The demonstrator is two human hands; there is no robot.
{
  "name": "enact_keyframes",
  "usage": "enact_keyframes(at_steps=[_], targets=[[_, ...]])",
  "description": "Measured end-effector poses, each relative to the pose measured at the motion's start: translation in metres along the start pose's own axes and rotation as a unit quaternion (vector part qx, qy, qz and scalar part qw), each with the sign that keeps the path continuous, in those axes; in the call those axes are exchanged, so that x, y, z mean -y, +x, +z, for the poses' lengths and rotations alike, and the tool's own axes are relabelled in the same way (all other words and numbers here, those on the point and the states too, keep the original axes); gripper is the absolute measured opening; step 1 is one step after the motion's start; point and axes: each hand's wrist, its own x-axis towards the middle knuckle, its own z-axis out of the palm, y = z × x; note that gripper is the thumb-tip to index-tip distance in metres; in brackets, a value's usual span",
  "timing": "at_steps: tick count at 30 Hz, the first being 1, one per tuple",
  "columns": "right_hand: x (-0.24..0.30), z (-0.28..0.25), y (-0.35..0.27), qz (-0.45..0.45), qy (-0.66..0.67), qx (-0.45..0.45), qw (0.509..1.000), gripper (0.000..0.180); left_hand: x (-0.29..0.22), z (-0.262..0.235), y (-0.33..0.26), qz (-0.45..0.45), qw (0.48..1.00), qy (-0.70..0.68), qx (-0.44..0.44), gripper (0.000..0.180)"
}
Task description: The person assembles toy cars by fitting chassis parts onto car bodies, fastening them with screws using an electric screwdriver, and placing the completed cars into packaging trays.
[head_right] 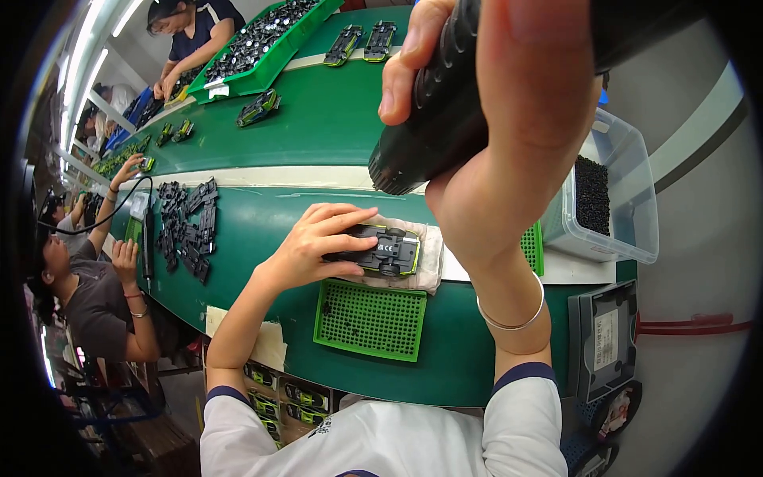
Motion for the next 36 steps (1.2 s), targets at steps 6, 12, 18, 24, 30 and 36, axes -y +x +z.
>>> enact_keyframes(at_steps=[6, 12, 18, 24, 30, 36], targets=[[-0.023, 0.020, -0.008, 0.022, -0.007, 0.004, 1.000, 0.066, 0.002, 0.005, -0.014, -0.011, 1.000, -0.007, 0.002, 0.055], [-0.040, 0.043, -0.031, 0.055, -0.024, 0.072, 0.996, 0.070, 0.027, 0.004, -0.034, -0.049, 0.988, -0.099, -0.104, 0.070], [-0.066, 0.070, -0.060, 0.103, 0.021, 0.066, 0.992, 0.074, 0.037, -0.001, -0.044, -0.159, 0.940, -0.292, -0.073, 0.070], [-0.084, 0.081, -0.068, 0.107, 0.026, 0.098, 0.989, 0.073, 0.047, 0.010, -0.052, -0.160, 0.931, -0.326, -0.045, 0.066], [-0.091, 0.082, -0.066, 0.128, 0.019, 0.113, 0.985, 0.072, 0.051, 0.015, -0.052, -0.147, 0.941, -0.299, -0.053, 0.067], [-0.088, 0.076, -0.059, 0.117, 0.032, 0.138, 0.983, 0.070, 0.042, 0.009, -0.045, -0.097, 0.934, -0.282, -0.196, 0.031]])
